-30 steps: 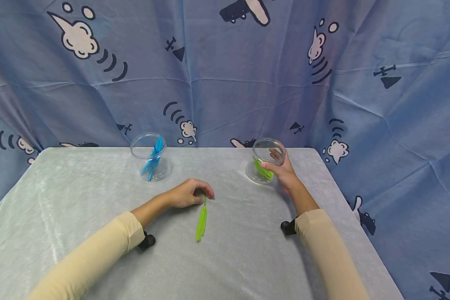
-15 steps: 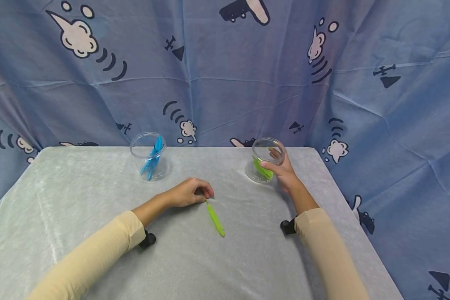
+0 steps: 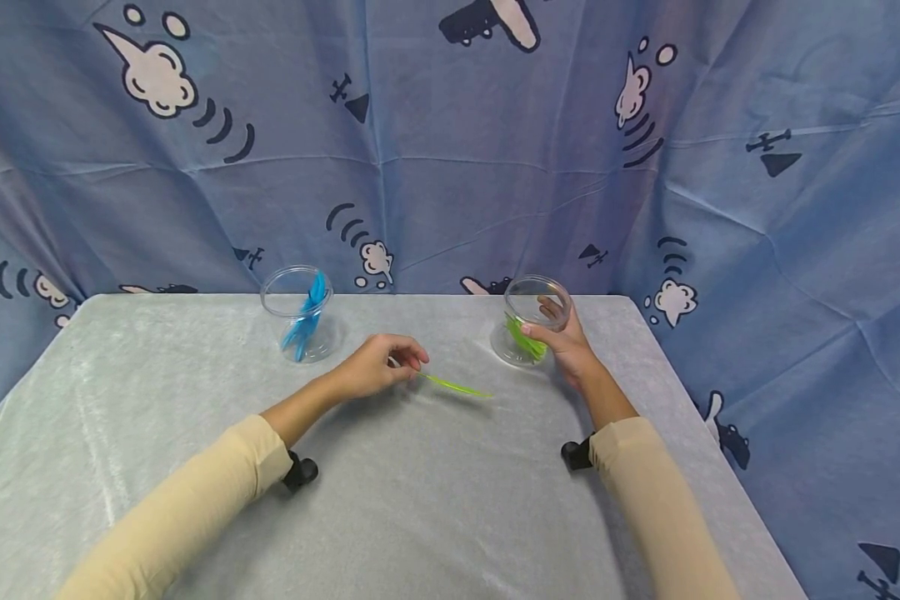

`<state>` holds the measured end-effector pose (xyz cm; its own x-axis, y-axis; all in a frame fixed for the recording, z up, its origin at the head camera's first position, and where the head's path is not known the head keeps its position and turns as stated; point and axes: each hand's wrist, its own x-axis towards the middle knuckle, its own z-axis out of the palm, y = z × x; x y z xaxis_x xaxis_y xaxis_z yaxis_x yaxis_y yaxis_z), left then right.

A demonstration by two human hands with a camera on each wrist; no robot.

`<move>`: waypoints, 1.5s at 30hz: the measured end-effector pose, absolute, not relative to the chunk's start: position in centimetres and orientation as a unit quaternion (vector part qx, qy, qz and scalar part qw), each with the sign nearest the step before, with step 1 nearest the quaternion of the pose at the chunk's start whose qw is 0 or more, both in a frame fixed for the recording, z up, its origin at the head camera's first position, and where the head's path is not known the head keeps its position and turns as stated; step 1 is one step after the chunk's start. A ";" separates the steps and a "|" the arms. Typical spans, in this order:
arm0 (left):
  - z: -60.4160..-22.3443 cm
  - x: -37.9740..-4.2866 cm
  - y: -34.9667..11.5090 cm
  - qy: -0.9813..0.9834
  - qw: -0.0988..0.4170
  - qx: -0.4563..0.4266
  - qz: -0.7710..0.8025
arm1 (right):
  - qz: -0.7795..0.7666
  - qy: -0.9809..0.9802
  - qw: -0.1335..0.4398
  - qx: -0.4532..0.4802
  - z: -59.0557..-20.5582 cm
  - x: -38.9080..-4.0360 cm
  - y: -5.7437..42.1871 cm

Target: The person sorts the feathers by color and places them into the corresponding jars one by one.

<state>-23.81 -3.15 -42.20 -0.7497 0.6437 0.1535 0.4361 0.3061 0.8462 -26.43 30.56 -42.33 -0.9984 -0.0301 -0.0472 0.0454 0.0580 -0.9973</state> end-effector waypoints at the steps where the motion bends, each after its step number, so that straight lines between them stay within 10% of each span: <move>1: -42.0 -23.9 -3.1 0.800 0.102 0.329 0.492 | -0.687 0.726 0.027 0.006 -42.3 -26.4 30.5; 45: -33.5 -26.3 3.9 0.754 -0.078 0.234 0.609 | -0.682 0.731 0.032 0.006 -42.3 -26.4 30.5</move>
